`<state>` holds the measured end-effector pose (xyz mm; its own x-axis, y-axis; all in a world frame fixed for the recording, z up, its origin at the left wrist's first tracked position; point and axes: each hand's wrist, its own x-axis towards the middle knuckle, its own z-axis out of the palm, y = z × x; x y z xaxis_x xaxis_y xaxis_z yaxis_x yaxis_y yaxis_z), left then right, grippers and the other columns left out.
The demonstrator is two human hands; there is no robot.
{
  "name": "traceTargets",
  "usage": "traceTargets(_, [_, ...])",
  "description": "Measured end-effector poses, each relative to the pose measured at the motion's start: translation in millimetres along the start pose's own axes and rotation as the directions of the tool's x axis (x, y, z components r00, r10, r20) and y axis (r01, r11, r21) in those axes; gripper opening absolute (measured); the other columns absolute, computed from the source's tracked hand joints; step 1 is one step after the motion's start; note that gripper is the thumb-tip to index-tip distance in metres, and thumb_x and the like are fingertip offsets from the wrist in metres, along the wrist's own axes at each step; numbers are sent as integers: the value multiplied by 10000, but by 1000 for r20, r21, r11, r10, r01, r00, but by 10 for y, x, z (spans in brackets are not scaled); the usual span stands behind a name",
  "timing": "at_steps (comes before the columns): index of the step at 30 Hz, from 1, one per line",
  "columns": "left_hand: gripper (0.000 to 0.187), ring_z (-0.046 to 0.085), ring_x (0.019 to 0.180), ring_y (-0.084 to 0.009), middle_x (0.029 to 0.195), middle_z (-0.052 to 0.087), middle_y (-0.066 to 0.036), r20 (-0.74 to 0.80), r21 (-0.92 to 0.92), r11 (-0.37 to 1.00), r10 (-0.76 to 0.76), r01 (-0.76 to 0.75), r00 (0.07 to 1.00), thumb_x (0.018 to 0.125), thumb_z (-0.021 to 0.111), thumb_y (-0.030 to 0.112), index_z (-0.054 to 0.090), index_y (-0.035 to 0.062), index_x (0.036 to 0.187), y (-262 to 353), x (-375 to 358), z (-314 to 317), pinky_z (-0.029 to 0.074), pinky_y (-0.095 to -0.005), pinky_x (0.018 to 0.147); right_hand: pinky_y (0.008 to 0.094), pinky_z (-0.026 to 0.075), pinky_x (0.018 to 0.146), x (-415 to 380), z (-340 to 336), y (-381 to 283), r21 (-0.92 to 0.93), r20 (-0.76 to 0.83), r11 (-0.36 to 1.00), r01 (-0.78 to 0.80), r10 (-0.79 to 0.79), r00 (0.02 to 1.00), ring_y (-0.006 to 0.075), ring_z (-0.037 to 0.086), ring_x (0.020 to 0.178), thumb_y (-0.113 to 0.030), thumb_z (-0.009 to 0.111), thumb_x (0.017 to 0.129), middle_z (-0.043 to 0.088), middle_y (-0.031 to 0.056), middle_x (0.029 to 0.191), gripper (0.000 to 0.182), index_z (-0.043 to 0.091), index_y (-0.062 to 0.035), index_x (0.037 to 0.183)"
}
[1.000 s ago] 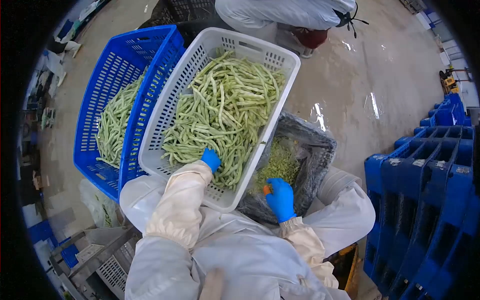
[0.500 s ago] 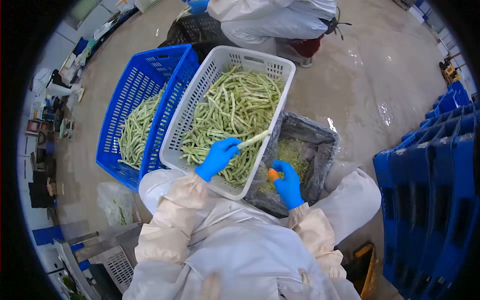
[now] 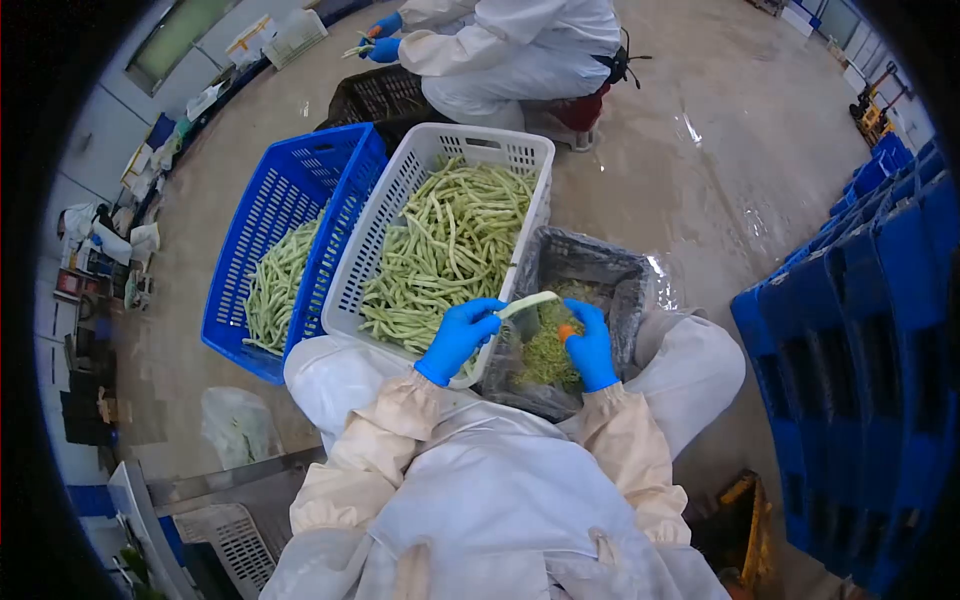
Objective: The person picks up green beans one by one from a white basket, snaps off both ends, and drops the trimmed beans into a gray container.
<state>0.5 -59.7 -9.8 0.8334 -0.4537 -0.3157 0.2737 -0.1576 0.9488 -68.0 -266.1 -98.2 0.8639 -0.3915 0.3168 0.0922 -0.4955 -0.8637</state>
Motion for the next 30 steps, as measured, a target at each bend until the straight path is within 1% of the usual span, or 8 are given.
traceTargets(1, [279, 431, 545, -36, 668, 508, 27, -22, 66, 998, 13, -12, 1000, 783, 548, 82, 581, 11, 1051, 13, -9, 1, 353, -189, 477, 266, 442, 775, 28, 15, -18, 265, 147, 947, -181, 146, 978, 139, 557, 863, -66, 621, 764, 601, 85, 997, 376, 534, -33, 1128])
traceTargets(4, [268, 431, 542, -36, 663, 512, 28, 9, 97, 995, 5, -6, 1000, 777, 547, 69, 597, 15, 1034, 104, -69, 3, 359, -189, 482, 262, 440, 782, 101, -86, -332, 545, 325, 730, -411, 268, 907, 121, 567, 862, -36, 554, 821, 623, 71, 959, 284, 550, -6, 1104])
traceTargets(14, [239, 474, 596, -43, 711, 560, 15, -28, 332, 931, 170, -151, 985, 803, 557, 75, 610, 16, 1029, -39, -87, -110, 400, -194, 528, 253, 450, 724, 107, -94, -431, 437, 414, 824, -362, 172, 894, 114, 578, 813, -78, 535, 857, 636, 62, 878, 192, 580, 7, 1023])
traceTargets(20, [235, 597, 666, -144, 795, 635, -73, 11, 447, 863, 255, -233, 967, 807, 582, 120, 616, 65, 1034, -170, -67, -194, 468, -264, 616, 258, 458, 700, 61, -41, -336, 308, 411, 920, -242, 100, 906, 117, 581, 777, -96, 535, 860, 628, 61, 821, 172, 582, 1, 994])
traceTargets(22, [235, 602, 697, -223, 829, 615, -99, 37, 650, 667, 451, -365, 892, 801, 598, 176, 619, 93, 1020, -132, -93, -189, 466, -308, 607, 300, 459, 661, 50, -39, -409, 343, 433, 898, -275, 109, 895, 155, 579, 707, -91, 534, 843, 618, 71, 786, 165, 587, -7, 974])
traceTargets(25, [218, 586, 721, -270, 842, 589, -107, 78, 824, 467, 468, -321, 880, 794, 601, 212, 625, 115, 988, -41, -160, -182, 455, -347, 589, 306, 456, 620, 16, -3, -435, 174, 401, 964, -203, 119, 908, 154, 572, 667, -116, 524, 853, 612, 68, 757, 160, 592, -2, 942])
traceTargets(28, [199, 566, 694, -271, 804, 564, -107, 62, 818, 463, 518, -340, 853, 799, 592, 207, 622, 104, 967, -171, -100, -182, 442, -348, 582, 261, 442, 621, 16, -15, -522, 109, 331, 982, -157, 113, 937, 125, 555, 635, -125, 529, 853, 614, 68, 741, 169, 595, 19, 910])
traceTargets(30, [200, 561, 690, -256, 786, 562, -95, 74, 737, 533, 548, -417, 833, 804, 591, 205, 614, 81, 960, -317, -14, -148, 439, -339, 593, 260, 439, 617, 30, -19, -531, 331, 328, 903, -273, 161, 931, 127, 549, 625, -132, 530, 851, 609, 68, 731, 177, 596, 26, 896])
